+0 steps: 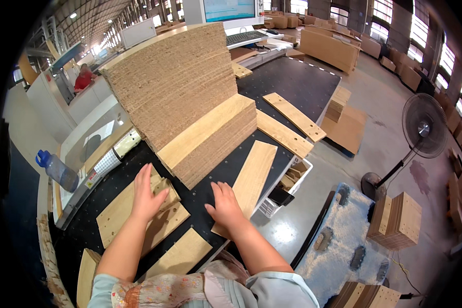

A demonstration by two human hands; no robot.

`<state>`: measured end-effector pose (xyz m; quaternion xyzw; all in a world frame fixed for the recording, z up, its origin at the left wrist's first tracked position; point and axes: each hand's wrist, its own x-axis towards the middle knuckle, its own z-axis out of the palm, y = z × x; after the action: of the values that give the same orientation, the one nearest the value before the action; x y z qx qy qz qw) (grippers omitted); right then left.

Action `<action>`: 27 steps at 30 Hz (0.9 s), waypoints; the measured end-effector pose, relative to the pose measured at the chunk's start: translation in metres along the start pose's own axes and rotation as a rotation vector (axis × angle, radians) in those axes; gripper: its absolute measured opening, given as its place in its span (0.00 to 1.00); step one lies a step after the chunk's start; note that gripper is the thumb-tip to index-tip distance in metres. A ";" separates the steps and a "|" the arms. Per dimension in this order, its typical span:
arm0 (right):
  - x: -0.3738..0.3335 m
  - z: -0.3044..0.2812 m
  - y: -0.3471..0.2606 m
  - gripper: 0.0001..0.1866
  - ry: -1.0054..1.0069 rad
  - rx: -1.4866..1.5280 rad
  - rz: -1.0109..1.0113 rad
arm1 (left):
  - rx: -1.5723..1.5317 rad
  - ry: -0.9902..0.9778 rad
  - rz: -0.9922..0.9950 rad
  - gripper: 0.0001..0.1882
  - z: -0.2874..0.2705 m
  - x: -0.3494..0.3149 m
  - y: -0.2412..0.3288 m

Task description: The person sorts and organizes wooden furniture panels by hand, picking them up from a stack, checking their surfaces and holes, and placing them into different stacks on a worktable.

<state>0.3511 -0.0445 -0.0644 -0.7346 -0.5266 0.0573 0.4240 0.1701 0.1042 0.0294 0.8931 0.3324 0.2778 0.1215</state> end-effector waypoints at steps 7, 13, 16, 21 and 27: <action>-0.010 0.015 0.015 0.34 0.026 -0.093 -0.105 | -0.005 -0.045 -0.247 0.55 0.042 0.057 0.000; -0.011 0.012 0.012 0.32 0.032 -0.065 -0.115 | -0.163 0.165 -0.276 0.46 0.054 0.046 0.002; -0.011 0.012 0.010 0.31 0.043 -0.064 -0.126 | -0.247 0.211 -0.254 0.45 0.049 0.033 -0.008; -0.008 0.013 0.016 0.32 -0.023 -0.026 -0.051 | -0.361 0.240 -0.284 0.46 0.025 -0.007 -0.021; 0.010 0.014 -0.031 0.31 -0.040 1.103 0.324 | -0.327 0.207 -0.281 0.47 -0.012 -0.110 -0.018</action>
<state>0.3254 -0.0258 -0.0492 -0.4750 -0.3074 0.4017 0.7201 0.0846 0.0455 -0.0139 0.7731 0.4148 0.3985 0.2673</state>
